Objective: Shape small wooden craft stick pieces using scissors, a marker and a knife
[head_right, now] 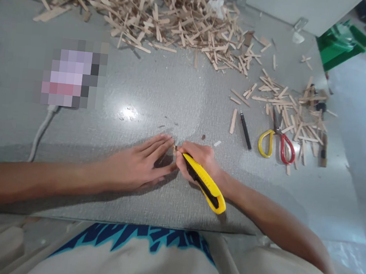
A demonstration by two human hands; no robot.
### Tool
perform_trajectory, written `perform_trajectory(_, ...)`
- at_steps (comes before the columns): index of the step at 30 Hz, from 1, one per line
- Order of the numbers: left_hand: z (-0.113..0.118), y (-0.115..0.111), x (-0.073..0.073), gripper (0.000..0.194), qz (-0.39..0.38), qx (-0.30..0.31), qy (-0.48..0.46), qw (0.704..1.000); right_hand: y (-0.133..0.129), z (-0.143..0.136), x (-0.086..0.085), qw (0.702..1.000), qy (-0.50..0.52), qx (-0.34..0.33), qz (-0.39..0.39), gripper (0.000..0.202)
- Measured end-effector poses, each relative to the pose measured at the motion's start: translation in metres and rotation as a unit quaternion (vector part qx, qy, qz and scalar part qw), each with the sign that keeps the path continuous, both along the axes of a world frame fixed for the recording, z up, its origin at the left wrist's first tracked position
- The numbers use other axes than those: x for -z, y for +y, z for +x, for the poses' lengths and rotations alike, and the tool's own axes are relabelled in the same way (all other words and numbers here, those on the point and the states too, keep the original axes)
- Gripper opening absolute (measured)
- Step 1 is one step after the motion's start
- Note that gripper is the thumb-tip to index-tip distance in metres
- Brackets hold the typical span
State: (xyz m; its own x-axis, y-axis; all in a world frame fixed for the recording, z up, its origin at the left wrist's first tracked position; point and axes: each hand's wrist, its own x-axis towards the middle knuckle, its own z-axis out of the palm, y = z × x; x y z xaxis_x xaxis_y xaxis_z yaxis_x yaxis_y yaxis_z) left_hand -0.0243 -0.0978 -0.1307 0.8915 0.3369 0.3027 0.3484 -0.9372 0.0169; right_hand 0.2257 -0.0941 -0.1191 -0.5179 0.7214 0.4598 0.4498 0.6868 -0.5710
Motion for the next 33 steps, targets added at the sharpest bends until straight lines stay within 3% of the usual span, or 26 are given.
perform_trajectory(12, -0.0045, -0.0004, 0.0085, 0.058, -0.019, -0.009, 0.004, 1.000, -0.0022, 0.0007, -0.0021, 1.000, -0.005, -0.006, -0.001, 0.016)
perform_trajectory(24, -0.0034, 0.0001, 0.0032, 0.058, 0.005, 0.000, 0.011, 1.000, -0.0016, 0.0030, 0.0004, 1.000, -0.013, -0.009, 0.019, 0.015)
perform_trajectory(29, -0.0026, 0.0003, 0.0028, 0.062, -0.028, 0.000, 0.008, 1.000, -0.0004, 0.0043, 0.0016, 1.000, 0.005, -0.019, 0.021, 0.015)
perform_trajectory(33, -0.0017, 0.0007, 0.0024, 0.067, -0.053, 0.001, -0.014, 0.998, -0.0023, 0.0049, 0.0007, 1.000, 0.020, 0.015, 0.006, 0.013)
